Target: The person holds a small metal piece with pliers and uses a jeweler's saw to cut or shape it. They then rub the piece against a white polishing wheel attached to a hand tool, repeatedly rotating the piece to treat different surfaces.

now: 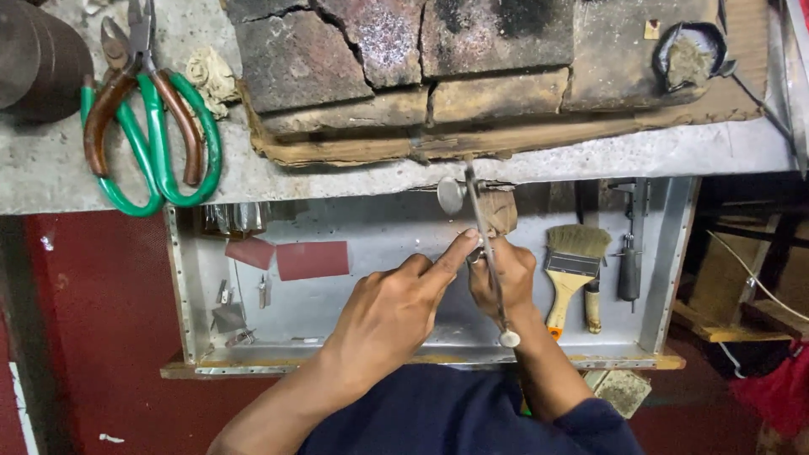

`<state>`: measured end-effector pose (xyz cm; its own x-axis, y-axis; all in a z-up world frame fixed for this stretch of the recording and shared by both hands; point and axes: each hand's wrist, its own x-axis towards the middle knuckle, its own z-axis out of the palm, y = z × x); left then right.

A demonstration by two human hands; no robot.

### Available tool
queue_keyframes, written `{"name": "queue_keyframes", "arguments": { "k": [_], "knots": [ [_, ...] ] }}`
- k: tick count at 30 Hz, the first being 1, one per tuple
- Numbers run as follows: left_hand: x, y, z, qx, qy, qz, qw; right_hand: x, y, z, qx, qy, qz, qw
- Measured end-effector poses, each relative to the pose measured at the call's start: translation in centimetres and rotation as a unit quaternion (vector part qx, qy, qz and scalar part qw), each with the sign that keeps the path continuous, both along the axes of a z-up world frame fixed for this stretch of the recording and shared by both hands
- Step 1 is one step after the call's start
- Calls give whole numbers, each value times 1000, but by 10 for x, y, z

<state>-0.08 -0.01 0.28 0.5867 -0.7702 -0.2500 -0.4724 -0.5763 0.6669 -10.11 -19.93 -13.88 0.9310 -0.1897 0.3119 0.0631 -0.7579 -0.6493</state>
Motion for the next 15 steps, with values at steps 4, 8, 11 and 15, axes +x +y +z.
{"name": "queue_keyframes", "arguments": {
  "k": [4,8,11,15],
  "knots": [
    [1,0,-1,-28,-26,20,999,-46,-1,-31,-1,66,-33,997],
    [1,2,-4,-27,-16,7,999,-64,6,-4,25,146,-75,986],
    [1,1,1,-28,-15,15,999,-34,-1,-15,8,36,16,999],
    [0,0,1,5,8,11,1000,-3,-2,-9,-16,1,-2,1000]
  ]
}}
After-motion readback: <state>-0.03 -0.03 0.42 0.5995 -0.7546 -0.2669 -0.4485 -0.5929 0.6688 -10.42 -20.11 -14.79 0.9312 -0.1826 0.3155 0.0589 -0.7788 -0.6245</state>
